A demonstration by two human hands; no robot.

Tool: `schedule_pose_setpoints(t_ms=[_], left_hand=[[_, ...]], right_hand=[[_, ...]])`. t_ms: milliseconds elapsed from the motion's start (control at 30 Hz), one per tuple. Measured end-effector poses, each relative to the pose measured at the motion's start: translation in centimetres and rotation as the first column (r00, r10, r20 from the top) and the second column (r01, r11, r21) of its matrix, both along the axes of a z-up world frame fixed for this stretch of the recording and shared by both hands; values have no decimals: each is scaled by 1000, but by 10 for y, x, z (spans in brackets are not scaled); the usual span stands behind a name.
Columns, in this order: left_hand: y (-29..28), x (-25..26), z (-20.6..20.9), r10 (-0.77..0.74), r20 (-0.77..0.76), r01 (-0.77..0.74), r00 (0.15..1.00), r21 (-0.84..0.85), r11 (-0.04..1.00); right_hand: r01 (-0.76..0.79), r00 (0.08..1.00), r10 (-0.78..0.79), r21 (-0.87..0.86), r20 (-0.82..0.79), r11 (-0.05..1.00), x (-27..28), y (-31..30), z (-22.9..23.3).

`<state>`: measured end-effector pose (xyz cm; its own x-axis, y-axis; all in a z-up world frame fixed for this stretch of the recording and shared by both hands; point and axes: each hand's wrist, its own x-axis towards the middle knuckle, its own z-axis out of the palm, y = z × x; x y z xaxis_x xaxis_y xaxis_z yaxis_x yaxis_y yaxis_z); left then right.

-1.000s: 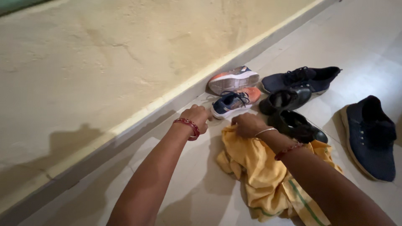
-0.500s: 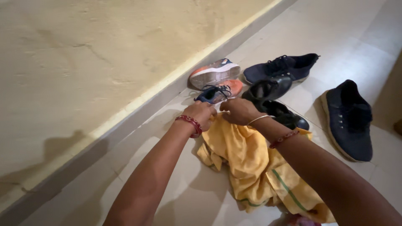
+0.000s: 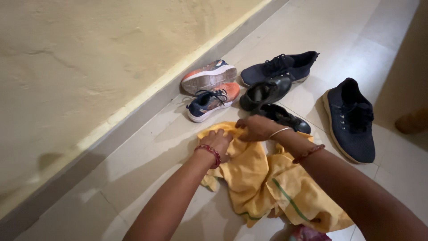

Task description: The person sits on the floor and wipes a pair of white canvas shoes with a yellow cloth, then places them on a raised ledge. The person then wipes a pair of orange and blue running shoes with the same cloth and places them on the floor.

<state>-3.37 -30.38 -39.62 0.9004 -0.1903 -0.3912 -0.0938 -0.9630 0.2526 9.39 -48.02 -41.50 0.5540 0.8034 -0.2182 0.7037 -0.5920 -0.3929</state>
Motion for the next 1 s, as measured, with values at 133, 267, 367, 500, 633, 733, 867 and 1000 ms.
schedule_pose_setpoints(t_ms=[133,267,367,500,633,733,867,1000], left_hand=[[13,5,-20,-79,-9,79,997,-60,995],[29,11,-10,0,-173,-41,985,-233,972],[39,21,3,79,-144,-115,986,-260,959],[57,35,13,183,78,-160,980,-239,958],[69,46,10,328,315,-266,891,-225,937],[76,46,6,384,472,-288,793,-265,920],[85,49,-2,414,567,-296,712,-292,909],[93,58,-13,424,544,-304,724,-299,904]], right_hand=[[-40,991,45,44,-123,998,-20,9,-5],[215,973,-220,71,73,974,-26,10,6],[313,881,-364,204,303,927,-19,3,11],[445,718,-501,234,483,864,-4,-5,9],[392,731,-481,279,483,876,5,-1,8],[420,783,-503,286,367,861,6,15,8],[440,744,-510,258,431,860,14,29,6],[544,762,-560,148,325,826,25,34,-2]])
